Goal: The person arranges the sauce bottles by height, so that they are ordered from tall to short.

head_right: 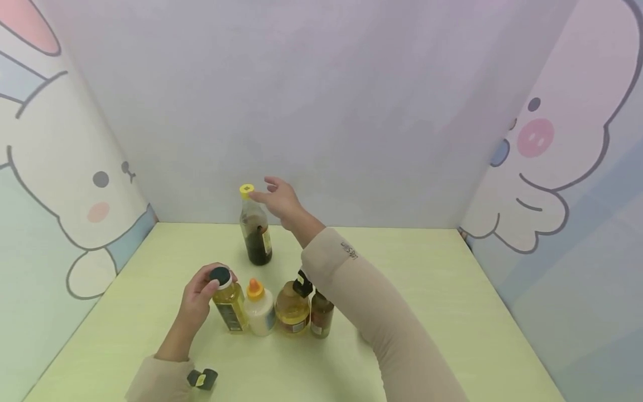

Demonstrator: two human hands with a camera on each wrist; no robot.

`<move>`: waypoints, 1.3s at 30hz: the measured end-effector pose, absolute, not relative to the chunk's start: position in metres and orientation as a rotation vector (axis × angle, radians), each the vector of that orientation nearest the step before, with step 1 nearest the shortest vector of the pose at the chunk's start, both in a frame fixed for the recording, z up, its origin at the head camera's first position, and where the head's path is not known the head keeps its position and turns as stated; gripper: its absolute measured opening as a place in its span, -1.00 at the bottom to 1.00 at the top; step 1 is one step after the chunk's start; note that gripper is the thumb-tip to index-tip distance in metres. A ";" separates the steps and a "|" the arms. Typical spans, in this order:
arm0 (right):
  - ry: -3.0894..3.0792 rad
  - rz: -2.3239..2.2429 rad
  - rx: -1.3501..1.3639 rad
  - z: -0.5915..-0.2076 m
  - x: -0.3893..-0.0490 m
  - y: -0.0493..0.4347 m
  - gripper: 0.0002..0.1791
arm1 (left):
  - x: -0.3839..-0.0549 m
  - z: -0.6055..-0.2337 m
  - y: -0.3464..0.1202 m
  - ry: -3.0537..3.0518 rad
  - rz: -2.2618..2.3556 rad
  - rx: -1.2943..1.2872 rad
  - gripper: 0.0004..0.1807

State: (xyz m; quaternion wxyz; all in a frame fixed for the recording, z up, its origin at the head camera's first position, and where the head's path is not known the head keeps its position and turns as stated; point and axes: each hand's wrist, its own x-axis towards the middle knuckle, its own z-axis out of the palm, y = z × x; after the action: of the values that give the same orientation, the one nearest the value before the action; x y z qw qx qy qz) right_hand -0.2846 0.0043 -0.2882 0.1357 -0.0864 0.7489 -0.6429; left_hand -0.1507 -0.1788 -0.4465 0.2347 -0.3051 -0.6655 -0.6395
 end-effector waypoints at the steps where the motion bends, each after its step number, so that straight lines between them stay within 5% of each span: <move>1: 2.171 -1.862 -0.253 -0.288 -0.283 0.006 -0.31 | -0.151 -0.447 -0.178 -1.830 -1.753 -0.834 -0.78; 39: 2.048 -1.934 -0.353 -0.295 -0.247 0.063 -0.39 | -0.148 -0.448 -0.178 -1.857 -1.748 -0.777 -0.77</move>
State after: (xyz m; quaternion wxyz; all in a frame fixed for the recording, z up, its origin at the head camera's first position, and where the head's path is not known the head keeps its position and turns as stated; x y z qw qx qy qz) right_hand -0.2473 0.0632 -0.2951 0.1508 -0.1230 0.7130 -0.6736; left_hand -0.1478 -0.1778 -0.4480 0.2355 -0.2834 -0.6768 -0.6373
